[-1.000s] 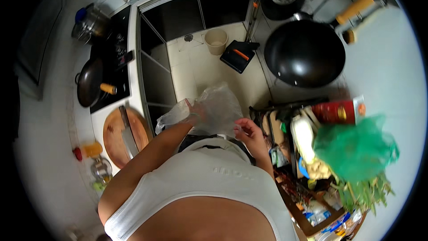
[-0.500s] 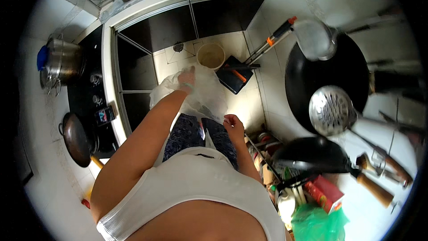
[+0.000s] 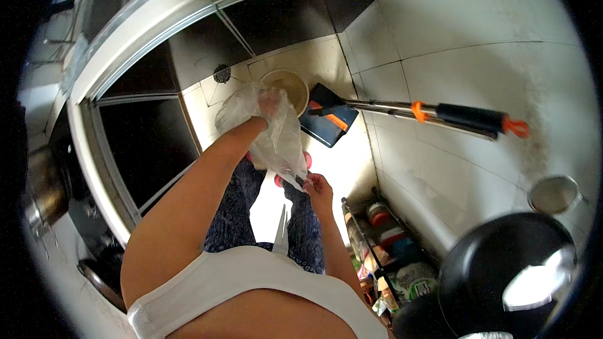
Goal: The person disposes of a plastic bag into a trash bin, washes their hands at the sink, and then organizes kitchenware. They pick up a blue cloth, a ladle, and several bowls, placing them into a cabinet under the sink.
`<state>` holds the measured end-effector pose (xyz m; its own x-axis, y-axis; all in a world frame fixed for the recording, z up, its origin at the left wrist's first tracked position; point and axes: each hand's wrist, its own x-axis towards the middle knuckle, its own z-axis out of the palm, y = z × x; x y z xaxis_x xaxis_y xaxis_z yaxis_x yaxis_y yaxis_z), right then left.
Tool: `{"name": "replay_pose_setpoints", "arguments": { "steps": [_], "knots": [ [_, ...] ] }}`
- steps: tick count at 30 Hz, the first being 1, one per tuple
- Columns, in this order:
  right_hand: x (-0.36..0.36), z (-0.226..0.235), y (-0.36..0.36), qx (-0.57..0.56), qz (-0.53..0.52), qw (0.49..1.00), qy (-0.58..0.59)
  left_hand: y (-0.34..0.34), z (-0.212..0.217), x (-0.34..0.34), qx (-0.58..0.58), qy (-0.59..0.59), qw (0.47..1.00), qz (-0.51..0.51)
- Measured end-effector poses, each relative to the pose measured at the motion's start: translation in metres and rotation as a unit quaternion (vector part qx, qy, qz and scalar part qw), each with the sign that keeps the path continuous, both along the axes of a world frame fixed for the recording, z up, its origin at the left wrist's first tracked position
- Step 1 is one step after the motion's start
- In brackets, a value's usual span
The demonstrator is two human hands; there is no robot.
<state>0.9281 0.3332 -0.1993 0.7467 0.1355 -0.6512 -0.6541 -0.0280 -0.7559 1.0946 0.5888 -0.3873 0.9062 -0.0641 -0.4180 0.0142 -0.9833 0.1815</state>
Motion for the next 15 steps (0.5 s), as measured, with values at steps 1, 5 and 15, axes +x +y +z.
{"name": "replay_pose_setpoints", "arguments": {
  "steps": [1,5,15],
  "knots": [
    [0.005,-0.022,0.001,-0.006,0.005,1.000,-0.011,-0.002,-0.011,0.010,0.052,0.018,0.997,-0.048],
    [0.032,-0.096,-0.002,-0.049,-0.026,0.998,-0.041,-0.025,-0.072,0.036,0.048,0.111,0.990,-0.075],
    [0.090,-0.198,0.014,-0.053,-0.058,0.983,-0.165,-0.004,-0.286,0.047,-0.094,-0.074,0.990,-0.071]
  ]
}}
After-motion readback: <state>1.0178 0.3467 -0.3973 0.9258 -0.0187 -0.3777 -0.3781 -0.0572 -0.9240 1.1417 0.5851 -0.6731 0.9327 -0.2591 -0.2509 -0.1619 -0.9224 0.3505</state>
